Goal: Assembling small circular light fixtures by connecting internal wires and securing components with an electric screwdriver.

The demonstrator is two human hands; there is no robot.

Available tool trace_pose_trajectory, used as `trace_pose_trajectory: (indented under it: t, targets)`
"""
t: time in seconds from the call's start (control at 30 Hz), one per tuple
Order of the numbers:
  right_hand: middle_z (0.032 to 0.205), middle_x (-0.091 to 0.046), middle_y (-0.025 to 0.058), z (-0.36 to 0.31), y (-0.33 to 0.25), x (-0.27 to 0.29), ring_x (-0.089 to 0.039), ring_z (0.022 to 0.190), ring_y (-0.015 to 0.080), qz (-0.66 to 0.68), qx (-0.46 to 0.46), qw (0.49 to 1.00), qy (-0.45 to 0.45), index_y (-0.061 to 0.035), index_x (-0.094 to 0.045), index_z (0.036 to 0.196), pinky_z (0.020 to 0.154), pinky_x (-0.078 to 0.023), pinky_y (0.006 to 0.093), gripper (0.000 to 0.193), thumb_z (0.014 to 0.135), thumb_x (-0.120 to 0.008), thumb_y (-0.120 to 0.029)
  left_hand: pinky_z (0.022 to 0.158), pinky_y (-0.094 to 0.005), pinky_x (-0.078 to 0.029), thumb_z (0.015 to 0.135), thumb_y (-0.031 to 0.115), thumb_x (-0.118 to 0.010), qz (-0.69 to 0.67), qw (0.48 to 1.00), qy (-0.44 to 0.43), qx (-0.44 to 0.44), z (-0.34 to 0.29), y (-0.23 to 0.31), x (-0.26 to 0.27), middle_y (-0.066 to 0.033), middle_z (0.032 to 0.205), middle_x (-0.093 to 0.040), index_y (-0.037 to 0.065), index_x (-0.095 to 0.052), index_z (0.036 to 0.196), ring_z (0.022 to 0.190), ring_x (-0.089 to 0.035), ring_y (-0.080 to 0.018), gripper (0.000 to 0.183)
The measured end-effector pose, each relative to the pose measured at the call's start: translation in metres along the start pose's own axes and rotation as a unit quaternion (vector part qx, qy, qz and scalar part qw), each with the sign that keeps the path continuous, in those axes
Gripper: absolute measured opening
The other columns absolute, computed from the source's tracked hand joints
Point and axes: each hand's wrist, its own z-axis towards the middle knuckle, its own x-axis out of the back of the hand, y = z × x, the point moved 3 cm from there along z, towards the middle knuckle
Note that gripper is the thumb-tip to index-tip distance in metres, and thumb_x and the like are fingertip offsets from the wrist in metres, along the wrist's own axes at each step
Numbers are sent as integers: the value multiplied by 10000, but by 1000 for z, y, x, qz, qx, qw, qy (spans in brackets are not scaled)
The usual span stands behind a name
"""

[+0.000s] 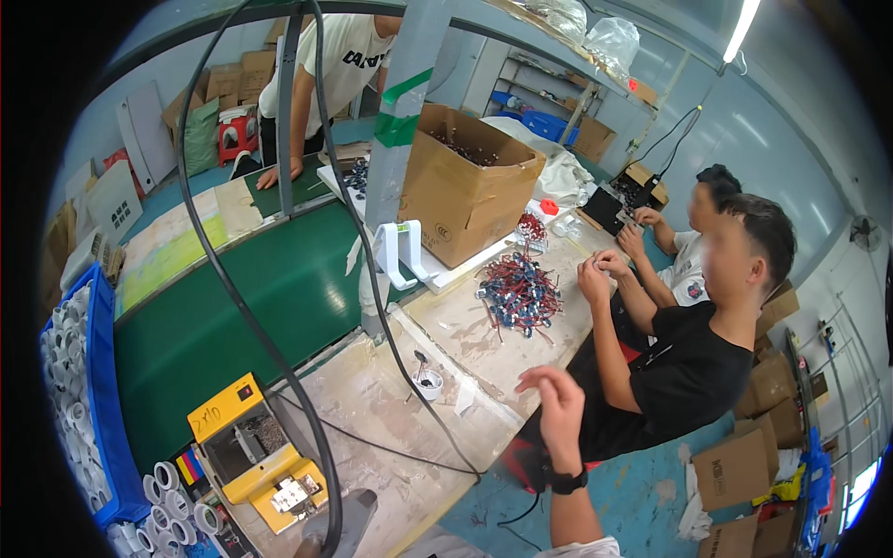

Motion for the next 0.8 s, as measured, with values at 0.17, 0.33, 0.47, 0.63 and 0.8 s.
trace_pose_trajectory:
  t: [0.17, 0.33, 0.47, 0.63, 0.8]
  targets:
    - [895, -657, 107, 10, -10, 16, -645, 784, 156, 16, 22, 1000, 4, 57, -600, 942, 706, -453, 239, 158, 874, -459, 31, 536, -390, -387, 830, -7, -391, -40, 999, 7, 15, -12, -20, -2, -167, 623, -446, -36, -484, 713, 523, -369, -324, 153]
    - [896, -644, 113, 5, 7, -2, -627, 790, 171, -32, -33, 996, -74, 58, -604, 929, 766, -466, 274, 155, 866, -467, 24, 546, -394, -411, 763, 42, -426, -68, 997, 0, 29, -11, -15, 1, -177, 662, -510, -19, -526, 748, 556, -450, -329, 118]
    - [824, -664, 83, 11, 7, -22, -630, 822, 146, -100, -31, 988, -115, 29, -625, 903, 780, -460, 268, 126, 826, -525, 20, 536, -400, -383, 778, -4, -436, -57, 998, 4, 8, -2, 4, -1, -175, 628, -459, -9, -499, 721, 541, -405, -334, 85]
    - [1080, -626, 170, 26, 26, -75, -600, 1003, 312, -241, 129, 930, -244, -3, -583, 1085, 875, -459, 344, 328, 759, -620, -7, 562, -353, -396, 837, 24, -476, 8, 999, -33, 22, -25, -36, 10, -165, 690, -475, -12, -529, 766, 580, -440, -285, 96]
    - [1185, -567, 214, 28, 77, -103, -564, 1070, 343, -306, 47, 902, -302, -24, -496, 1250, 901, -449, 382, 588, 715, -719, -118, 570, -347, -280, 655, -112, -386, -86, 996, 3, 31, -6, -4, 1, -141, 707, -319, -8, -279, 706, 635, -329, -291, 158]
